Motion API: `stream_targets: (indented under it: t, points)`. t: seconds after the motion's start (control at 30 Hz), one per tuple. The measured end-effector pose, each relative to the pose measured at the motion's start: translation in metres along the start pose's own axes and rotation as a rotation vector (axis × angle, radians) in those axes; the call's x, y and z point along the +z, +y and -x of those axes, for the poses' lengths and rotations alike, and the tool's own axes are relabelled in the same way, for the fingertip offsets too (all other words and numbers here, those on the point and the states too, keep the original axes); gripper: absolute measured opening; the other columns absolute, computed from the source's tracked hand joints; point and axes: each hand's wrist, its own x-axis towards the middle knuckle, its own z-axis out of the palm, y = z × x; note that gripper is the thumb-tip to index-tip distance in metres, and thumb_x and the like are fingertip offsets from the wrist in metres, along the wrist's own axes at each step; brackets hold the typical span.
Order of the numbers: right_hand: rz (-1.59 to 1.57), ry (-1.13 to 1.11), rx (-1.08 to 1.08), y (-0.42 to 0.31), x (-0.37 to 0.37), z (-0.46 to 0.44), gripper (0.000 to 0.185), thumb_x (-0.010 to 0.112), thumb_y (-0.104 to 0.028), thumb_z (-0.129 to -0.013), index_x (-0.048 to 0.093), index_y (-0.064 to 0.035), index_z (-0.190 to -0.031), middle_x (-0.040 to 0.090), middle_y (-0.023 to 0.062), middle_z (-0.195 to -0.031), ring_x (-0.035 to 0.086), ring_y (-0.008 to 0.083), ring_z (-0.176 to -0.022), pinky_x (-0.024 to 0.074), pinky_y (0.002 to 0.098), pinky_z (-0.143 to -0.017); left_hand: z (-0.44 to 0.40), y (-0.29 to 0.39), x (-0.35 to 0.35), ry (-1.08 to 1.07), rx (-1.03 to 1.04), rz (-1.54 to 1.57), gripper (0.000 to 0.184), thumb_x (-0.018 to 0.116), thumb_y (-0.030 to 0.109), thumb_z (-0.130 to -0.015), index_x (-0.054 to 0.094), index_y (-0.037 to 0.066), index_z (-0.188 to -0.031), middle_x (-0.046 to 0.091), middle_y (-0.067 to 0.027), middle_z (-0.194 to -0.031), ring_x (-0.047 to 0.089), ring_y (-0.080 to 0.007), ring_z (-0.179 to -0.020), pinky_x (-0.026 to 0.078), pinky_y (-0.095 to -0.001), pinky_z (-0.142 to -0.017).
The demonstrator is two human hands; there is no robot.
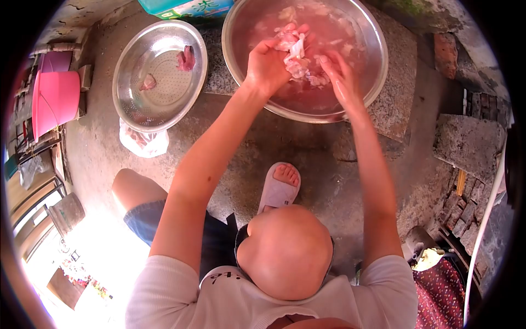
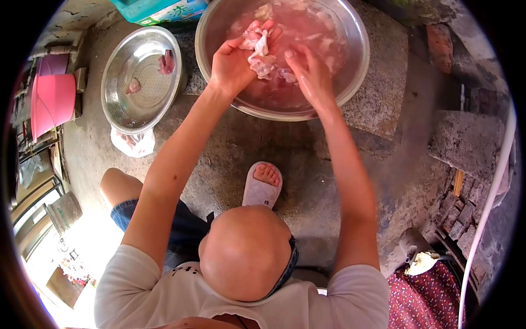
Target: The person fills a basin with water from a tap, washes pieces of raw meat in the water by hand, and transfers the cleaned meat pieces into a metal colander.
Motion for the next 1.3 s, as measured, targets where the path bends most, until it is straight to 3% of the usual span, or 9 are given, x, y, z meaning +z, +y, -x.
stream_targets:
  t: [0.1, 0.13, 0.27, 0.4, 0.53, 0.63, 0.77, 0.87, 1.3]
  points:
    - [-0.775, -0.137, 0.297, -0.013, 0.022, 0.012, 0.048, 0.049, -0.043, -0.085, 0.046, -0.0100, -0.120, 0.055, 0.0052, -0.105, 0.054, 0.0165, -0.090, 0.0440, 0.0315, -0.076, -0.002, -0.009, 0.002, -0.050, 0.020, -0.011, 0.038, 0.035, 0.007, -0.078, 0.046, 0.001, -0.114, 0.043, -0.0161, -0.125, 0.041, -0.0324, -0.116, 0.041, -0.0423, -0.090]
    - [-0.948, -0.262, 0.351, -0.010, 0.022, 0.013, 0.036, 0.049, -0.036, -0.087, 0.047, -0.0129, -0.114, 0.054, 0.0014, -0.101, 0.052, 0.0099, -0.089, 0.0460, 0.0286, -0.073, -0.004, -0.013, 0.003, -0.050, 0.059, -0.013, 0.039, 0.035, -0.002, -0.075, 0.047, 0.002, -0.112, 0.043, -0.0168, -0.125, 0.041, -0.0308, -0.116, 0.041, -0.0396, -0.092]
    - [-1.333, -0.234, 0.473, -0.026, 0.019, 0.015, 0.029, 0.048, -0.029, -0.088, 0.049, -0.0098, -0.109, 0.053, 0.0021, -0.093, 0.052, 0.0115, -0.081, 0.0453, 0.0260, -0.068, 0.002, -0.012, 0.010, -0.133, 0.154, -0.382, 0.051, 0.032, -0.013, -0.069, 0.047, 0.006, -0.115, 0.041, -0.0154, -0.128, 0.036, -0.0316, -0.121, 0.036, -0.0398, -0.098]
    - [-1.165, -0.108, 0.319, -0.021, 0.013, 0.011, 0.026, 0.056, -0.024, -0.083, 0.050, -0.0062, -0.101, 0.052, 0.0022, -0.088, 0.052, 0.0113, -0.074, 0.0440, 0.0272, -0.060, 0.006, -0.012, 0.015, -0.153, 0.174, -0.491, 0.055, 0.032, -0.014, -0.068, 0.045, 0.007, -0.117, 0.041, -0.0148, -0.129, 0.044, -0.0254, -0.114, 0.038, -0.0354, -0.095]
    - [-0.606, 0.202, -0.073, -0.057, 0.022, 0.016, 0.031, 0.065, -0.020, -0.078, 0.050, -0.0012, -0.097, 0.053, 0.0032, -0.086, 0.050, 0.0070, -0.067, 0.0400, 0.0211, -0.051, 0.010, -0.016, 0.025, -0.176, 0.144, -0.525, 0.057, 0.033, -0.014, -0.068, 0.044, 0.008, -0.120, 0.040, -0.0142, -0.130, 0.050, -0.0183, -0.103, 0.040, -0.0314, -0.090]
    - [-0.647, 0.021, -0.037, -0.062, 0.019, 0.016, 0.032, 0.068, -0.016, -0.075, 0.050, -0.0010, -0.098, 0.055, 0.0025, -0.083, 0.051, 0.0076, -0.067, 0.0416, 0.0198, -0.054, 0.020, -0.012, 0.029, -0.220, 0.100, -0.527, 0.055, 0.034, -0.013, -0.070, 0.044, 0.008, -0.119, 0.043, -0.0126, -0.127, 0.051, -0.0168, -0.099, 0.041, -0.0305, -0.089]
    - [-0.554, 0.174, -0.116, -0.070, 0.016, 0.021, 0.021, 0.064, -0.007, -0.075, 0.054, -0.0012, -0.092, 0.056, -0.0003, -0.080, 0.052, 0.0055, -0.070, 0.0430, 0.0185, -0.059, 0.031, -0.004, 0.041, -0.173, 0.036, -0.706, 0.038, 0.040, -0.006, -0.079, 0.047, 0.006, -0.113, 0.050, -0.0089, -0.116, 0.051, -0.0157, -0.099, 0.042, -0.0290, -0.087]
    - [-0.521, 0.242, -0.202, -0.068, 0.012, 0.022, 0.018, 0.061, -0.003, -0.075, 0.054, -0.0010, -0.092, 0.056, -0.0002, -0.080, 0.051, 0.0054, -0.070, 0.0430, 0.0189, -0.059, 0.035, -0.006, 0.042, -0.087, 0.180, -0.959, 0.024, 0.049, 0.002, -0.083, 0.049, 0.005, -0.108, 0.053, -0.0055, -0.106, 0.052, -0.0136, -0.097, 0.042, -0.0269, -0.085]
    - [-0.660, 0.146, -0.144, -0.072, 0.006, 0.027, 0.016, 0.057, -0.003, -0.079, 0.052, -0.0012, -0.094, 0.055, 0.0011, -0.084, 0.053, 0.0060, -0.071, 0.0450, 0.0195, -0.059, 0.039, -0.008, 0.052, -0.095, 0.326, -1.102, 0.018, 0.058, -0.001, -0.079, 0.053, 0.004, -0.096, 0.055, -0.0013, -0.092, 0.052, -0.0085, -0.086, 0.043, -0.0233, -0.080]
